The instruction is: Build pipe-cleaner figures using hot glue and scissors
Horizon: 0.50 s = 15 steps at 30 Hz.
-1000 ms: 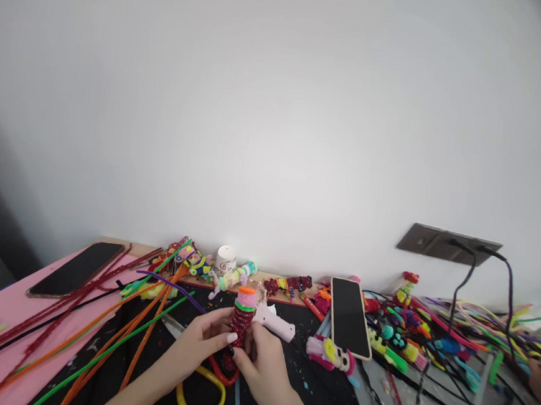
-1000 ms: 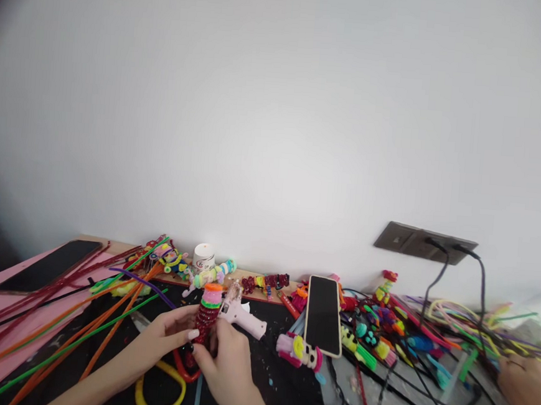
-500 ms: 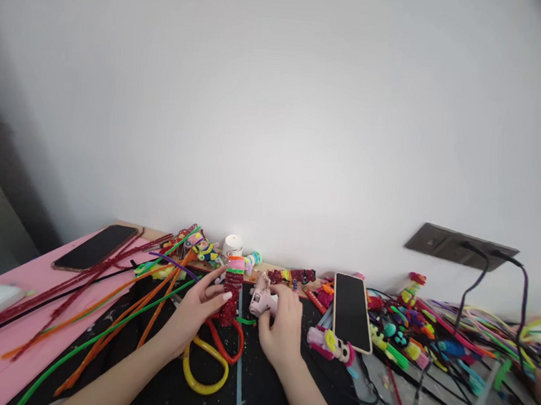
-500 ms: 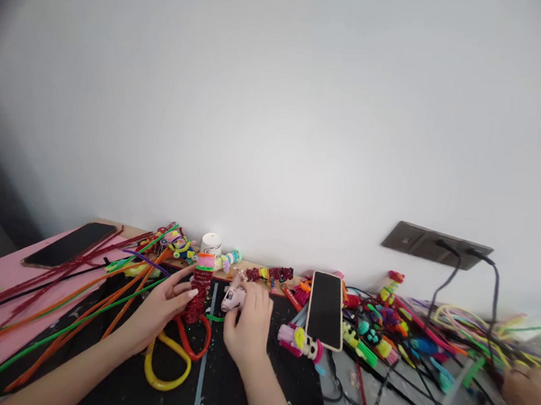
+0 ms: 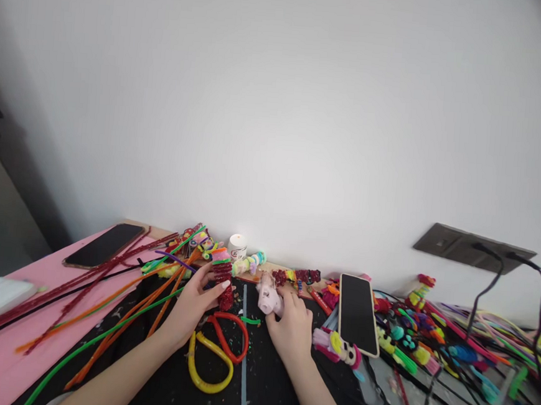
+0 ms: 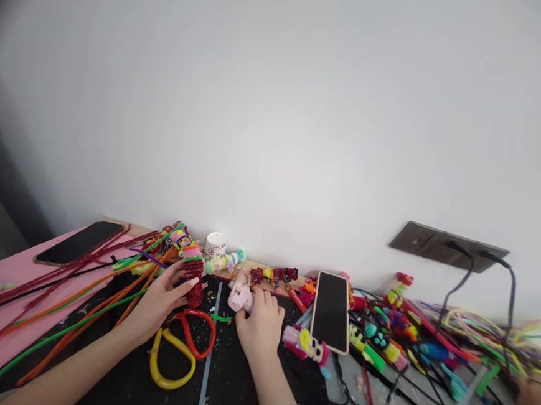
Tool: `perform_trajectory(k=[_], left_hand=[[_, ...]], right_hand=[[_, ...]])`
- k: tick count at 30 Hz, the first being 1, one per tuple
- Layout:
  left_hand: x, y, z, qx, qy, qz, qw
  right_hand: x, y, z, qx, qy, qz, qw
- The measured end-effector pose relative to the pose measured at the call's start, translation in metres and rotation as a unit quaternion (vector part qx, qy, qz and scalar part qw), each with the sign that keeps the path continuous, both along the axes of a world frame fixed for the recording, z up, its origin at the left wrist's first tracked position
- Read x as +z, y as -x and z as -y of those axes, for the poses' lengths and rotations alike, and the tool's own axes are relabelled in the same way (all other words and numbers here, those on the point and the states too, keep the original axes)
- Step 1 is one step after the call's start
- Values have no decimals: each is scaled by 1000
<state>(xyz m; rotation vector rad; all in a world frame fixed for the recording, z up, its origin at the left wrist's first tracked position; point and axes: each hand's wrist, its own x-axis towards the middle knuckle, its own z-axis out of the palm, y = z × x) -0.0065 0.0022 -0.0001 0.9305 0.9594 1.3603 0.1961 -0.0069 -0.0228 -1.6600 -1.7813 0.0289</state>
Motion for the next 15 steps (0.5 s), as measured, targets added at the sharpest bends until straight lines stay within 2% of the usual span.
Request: perform_trajectory(k=[4,7,15], left_hand=[[-1,2,0,7,5,-52,999],[0,1,1,-7,5,-42,999],[7,-2,6,-83,21,24,996]], right_hand=[[3,-2,-3,101,2,-184,978],[3,-1,-3,153,31,-265,951],[4,0,-3,196,63,-318,926]])
